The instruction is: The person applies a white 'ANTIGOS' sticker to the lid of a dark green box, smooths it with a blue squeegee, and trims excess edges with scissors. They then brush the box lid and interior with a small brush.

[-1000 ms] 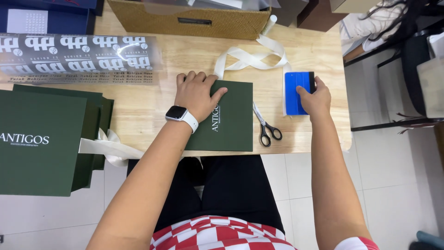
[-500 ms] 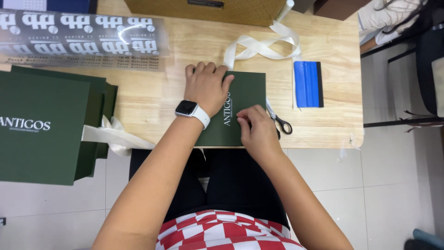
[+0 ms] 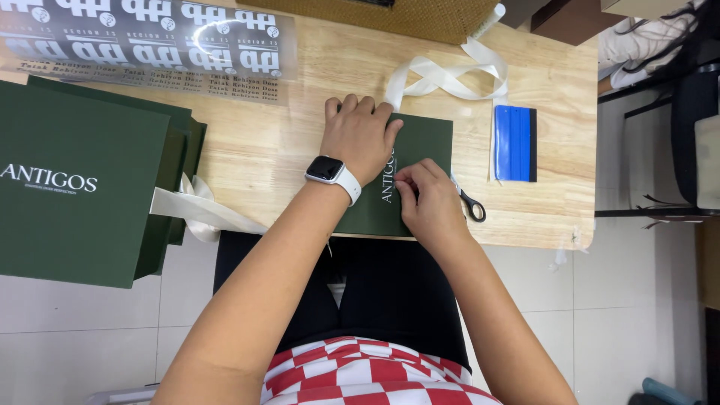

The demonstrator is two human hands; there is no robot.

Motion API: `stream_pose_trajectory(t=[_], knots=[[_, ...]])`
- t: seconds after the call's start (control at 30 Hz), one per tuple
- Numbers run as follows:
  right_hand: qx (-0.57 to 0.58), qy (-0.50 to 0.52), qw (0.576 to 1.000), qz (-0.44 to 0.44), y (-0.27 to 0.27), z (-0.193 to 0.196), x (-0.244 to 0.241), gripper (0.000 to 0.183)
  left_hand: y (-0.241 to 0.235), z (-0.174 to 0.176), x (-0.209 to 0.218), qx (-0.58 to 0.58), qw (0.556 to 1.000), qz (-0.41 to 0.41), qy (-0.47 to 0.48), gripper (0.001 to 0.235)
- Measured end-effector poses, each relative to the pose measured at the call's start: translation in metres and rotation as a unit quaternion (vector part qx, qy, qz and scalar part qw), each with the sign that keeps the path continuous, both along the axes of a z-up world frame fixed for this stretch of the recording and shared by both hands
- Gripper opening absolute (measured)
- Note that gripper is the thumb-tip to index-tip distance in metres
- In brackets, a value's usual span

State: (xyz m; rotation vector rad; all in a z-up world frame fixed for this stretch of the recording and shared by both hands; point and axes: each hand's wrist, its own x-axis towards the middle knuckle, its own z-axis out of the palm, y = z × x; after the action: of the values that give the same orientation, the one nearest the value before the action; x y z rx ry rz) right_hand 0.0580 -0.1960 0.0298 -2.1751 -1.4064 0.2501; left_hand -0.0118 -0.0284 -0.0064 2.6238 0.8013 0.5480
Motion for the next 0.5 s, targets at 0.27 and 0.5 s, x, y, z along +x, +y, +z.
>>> stream_pose_trajectory(t=[0.27, 0.5], knots=[[0.016, -0.019, 1.000, 0.012, -0.0009, -0.0062, -0.0004, 0.003, -0.0003, 0.0010, -0.0003, 0.002, 1.000, 0.001, -0.001, 0.039], [0.029, -0.018, 0.999, 0.017, -0.0023, -0.0090, 0.0011, 0.003, -0.0008, 0.0038, -0.0011, 0.004, 1.000, 0.001, 0.001, 0.038]])
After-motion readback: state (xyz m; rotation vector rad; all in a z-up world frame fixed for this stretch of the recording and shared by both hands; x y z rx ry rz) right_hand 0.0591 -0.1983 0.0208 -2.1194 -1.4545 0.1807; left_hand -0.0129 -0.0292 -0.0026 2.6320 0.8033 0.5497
